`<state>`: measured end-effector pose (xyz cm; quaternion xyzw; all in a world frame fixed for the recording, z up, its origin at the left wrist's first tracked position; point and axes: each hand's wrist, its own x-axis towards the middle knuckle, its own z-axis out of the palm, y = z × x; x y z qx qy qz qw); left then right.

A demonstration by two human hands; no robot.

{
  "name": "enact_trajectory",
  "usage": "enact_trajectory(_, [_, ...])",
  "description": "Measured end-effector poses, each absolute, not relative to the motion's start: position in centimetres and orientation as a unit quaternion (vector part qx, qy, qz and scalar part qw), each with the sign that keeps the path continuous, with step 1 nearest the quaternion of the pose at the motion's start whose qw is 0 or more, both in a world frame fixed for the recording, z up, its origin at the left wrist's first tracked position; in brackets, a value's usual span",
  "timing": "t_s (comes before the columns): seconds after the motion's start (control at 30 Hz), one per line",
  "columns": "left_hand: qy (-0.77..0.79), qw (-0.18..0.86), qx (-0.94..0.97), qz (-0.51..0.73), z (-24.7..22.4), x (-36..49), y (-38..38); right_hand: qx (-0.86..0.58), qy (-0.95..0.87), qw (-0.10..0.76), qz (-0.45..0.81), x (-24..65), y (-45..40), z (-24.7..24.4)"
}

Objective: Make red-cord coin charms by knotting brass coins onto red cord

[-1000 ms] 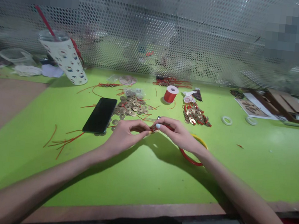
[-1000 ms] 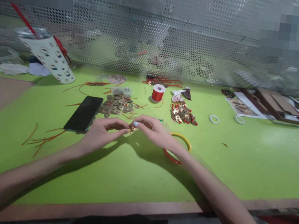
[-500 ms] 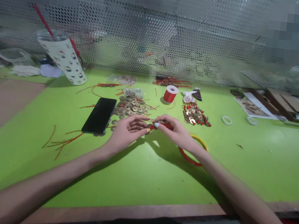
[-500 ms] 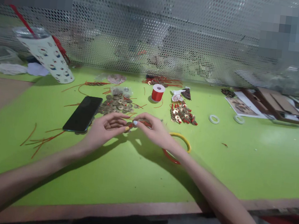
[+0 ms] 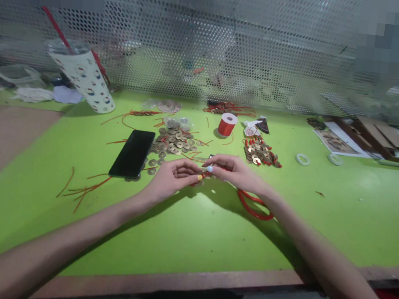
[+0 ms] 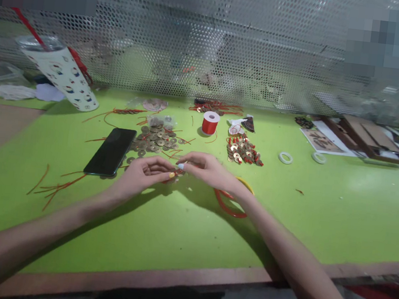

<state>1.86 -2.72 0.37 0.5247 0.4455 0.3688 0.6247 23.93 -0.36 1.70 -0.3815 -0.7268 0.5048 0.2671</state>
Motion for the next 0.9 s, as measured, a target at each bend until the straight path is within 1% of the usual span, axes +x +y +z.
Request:
enact_trajectory(0.23, [0.446,0.620,0.535,0.361,0.0,1.8,-2.8,-0.386,-0.745,0.286,0.462,25.2,0.7,1.6])
enact_trajectory(0.4, [0.434,0.625,0.542,0.357,-0.1,1.7,-2.8,-0.366,-0.763,0.277,0.455,25.3,0.5,2.7])
enact_trajectory(0.63, [0.448,0.599,0.551,0.370,-0.3,1.5,-2.5,-0.375,-0.770,0.287,0.430,25.5,0.6,3.2])
enact_trajectory(0.8, [0.422,0.668,0.501,0.353,-0.3,1.6,-2.4,-0.359,-0.778,0.275,0.437,24.9,0.5,3.0])
enact_trajectory(0.9, [0.408,0.681,0.504,0.340,0.0,1.9,-2.5,-0.346,-0.780,0.269,0.446,24.4,0.7,2.9])
